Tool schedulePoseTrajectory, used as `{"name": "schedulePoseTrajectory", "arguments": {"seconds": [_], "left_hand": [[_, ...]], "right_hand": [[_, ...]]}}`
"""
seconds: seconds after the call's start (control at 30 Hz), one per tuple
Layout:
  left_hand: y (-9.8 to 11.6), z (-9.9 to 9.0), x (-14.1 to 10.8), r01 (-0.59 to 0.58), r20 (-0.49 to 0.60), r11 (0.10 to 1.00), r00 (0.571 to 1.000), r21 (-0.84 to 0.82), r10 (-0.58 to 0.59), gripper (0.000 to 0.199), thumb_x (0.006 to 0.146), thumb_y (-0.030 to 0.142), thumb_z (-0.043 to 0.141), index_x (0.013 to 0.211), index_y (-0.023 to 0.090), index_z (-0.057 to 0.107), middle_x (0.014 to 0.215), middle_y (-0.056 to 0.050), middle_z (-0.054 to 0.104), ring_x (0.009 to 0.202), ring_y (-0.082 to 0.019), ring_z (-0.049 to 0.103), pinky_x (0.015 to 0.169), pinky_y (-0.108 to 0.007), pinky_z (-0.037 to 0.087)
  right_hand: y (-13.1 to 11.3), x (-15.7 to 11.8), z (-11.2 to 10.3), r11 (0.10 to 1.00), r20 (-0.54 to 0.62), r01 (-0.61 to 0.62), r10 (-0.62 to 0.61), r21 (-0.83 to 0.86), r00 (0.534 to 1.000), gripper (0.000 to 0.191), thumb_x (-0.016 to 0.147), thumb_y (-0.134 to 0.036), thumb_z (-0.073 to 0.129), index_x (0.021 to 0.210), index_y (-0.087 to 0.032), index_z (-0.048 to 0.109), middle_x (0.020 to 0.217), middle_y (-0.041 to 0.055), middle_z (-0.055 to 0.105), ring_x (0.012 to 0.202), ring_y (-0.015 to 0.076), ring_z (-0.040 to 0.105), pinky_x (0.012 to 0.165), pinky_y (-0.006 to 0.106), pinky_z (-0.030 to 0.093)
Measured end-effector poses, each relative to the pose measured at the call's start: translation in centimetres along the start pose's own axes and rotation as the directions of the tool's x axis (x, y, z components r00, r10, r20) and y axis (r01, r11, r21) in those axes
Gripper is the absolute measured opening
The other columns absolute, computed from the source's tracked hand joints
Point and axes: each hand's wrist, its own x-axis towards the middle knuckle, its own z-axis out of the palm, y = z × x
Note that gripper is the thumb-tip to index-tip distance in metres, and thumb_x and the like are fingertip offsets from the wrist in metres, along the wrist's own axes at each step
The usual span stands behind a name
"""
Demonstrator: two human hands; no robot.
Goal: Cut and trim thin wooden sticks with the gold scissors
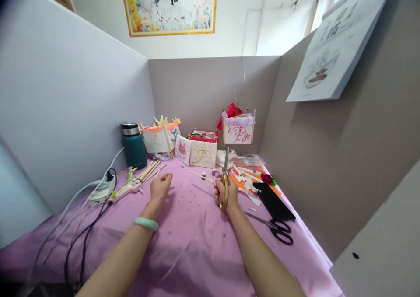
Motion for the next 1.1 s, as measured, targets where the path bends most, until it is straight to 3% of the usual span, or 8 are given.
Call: {"name": "schedulePoseTrajectory", "arguments": {"seconds": [0.23,0.37,0.47,0.53,0.63,0.73,0.87,1.1], "left_hand": [[2.7,-4.2,-2.1,-0.513,0.291,0.514,0.843,0.688,0.452,0.048,0.078,0.046,0.058,0.114,0.014,0.061,0.149,-0.018,0.028,0.139,-0.034,0.021,0.109,-0.052,0.023],[1.0,-7.0,-3.7,-0.788,0.736,0.252,0.616,0.562,0.283,0.042,0.082,0.047,0.051,0.114,0.022,0.061,0.141,-0.011,0.044,0.133,-0.028,0.034,0.106,-0.050,0.030],[0.9,-8.9,-3.8,-0.627,0.524,0.177,0.749,0.759,0.406,0.040,0.082,0.045,0.053,0.109,0.017,0.064,0.138,-0.017,0.047,0.133,-0.033,0.034,0.106,-0.056,0.025],[1.3,-9.7,-4.0,-0.564,0.399,0.194,0.751,0.803,0.527,0.032,0.085,0.041,0.051,0.091,0.016,0.068,0.130,-0.016,0.055,0.129,-0.031,0.040,0.107,-0.052,0.028],[1.0,-9.8,-5.5,-0.612,0.427,0.197,0.714,0.766,0.555,0.032,0.090,0.033,0.043,0.088,0.017,0.069,0.122,-0.013,0.061,0.123,-0.026,0.047,0.104,-0.047,0.033],[-0.4,-9.7,-7.8,-0.712,0.597,0.110,0.653,0.693,0.467,0.042,0.091,0.034,0.041,0.127,0.017,0.053,0.139,-0.015,0.046,0.129,-0.026,0.041,0.104,-0.049,0.032],[-2.2,-11.2,-10.1,-0.672,0.562,0.034,0.646,0.740,0.517,0.052,0.089,0.034,0.043,0.136,0.012,0.043,0.145,-0.018,0.036,0.138,-0.029,0.026,0.111,-0.052,0.019],[-7.8,-16.8,-17.1,-0.820,0.745,-0.109,0.445,0.562,0.496,0.052,0.083,0.025,0.056,0.132,0.009,0.047,0.137,-0.019,0.047,0.134,-0.031,0.033,0.111,-0.052,0.018]], "right_hand": [[0.0,0.1,-0.2,1.000,-0.030,-0.011,0.011,0.018,0.999,0.038,0.065,-0.038,0.065,0.094,-0.018,0.053,0.053,-0.0067,0.054,0.035,0.0084,0.046,0.031,0.017,0.032],[0.3,0.3,-0.2,1.000,-0.019,0.003,-0.002,0.024,1.000,0.036,0.064,-0.037,0.066,0.093,-0.019,0.053,0.054,-0.0068,0.054,0.035,0.0080,0.046,0.031,0.016,0.032],[0.4,0.4,-0.3,1.000,-0.022,0.018,-0.017,0.022,1.000,0.034,0.065,-0.036,0.066,0.092,-0.019,0.053,0.053,-0.0070,0.053,0.035,0.0074,0.045,0.032,0.016,0.033],[0.3,0.3,-0.3,1.000,-0.022,0.005,-0.004,0.019,1.000,0.033,0.065,-0.035,0.065,0.092,-0.019,0.053,0.052,-0.0073,0.053,0.034,0.0075,0.045,0.031,0.016,0.033],[0.0,0.2,-0.3,1.000,-0.040,-0.024,0.024,0.017,0.999,0.034,0.065,-0.035,0.065,0.093,-0.020,0.053,0.052,-0.0078,0.053,0.034,0.0077,0.045,0.031,0.016,0.034],[-0.1,0.0,-0.3,1.000,-0.052,-0.028,0.029,0.011,0.998,0.034,0.065,-0.035,0.064,0.094,-0.020,0.053,0.051,-0.0076,0.053,0.033,0.0078,0.045,0.031,0.016,0.034],[0.2,0.1,-0.4,1.000,-0.030,0.000,-0.001,-0.018,1.000,0.030,0.066,-0.032,0.063,0.092,-0.019,0.054,0.051,-0.0069,0.054,0.034,0.0080,0.045,0.030,0.016,0.033],[0.3,0.2,-0.4,1.000,-0.041,0.001,-0.002,-0.018,0.999,0.028,0.065,-0.028,0.063,0.091,-0.020,0.055,0.051,-0.0062,0.055,0.033,0.0082,0.046,0.030,0.016,0.034]]}}
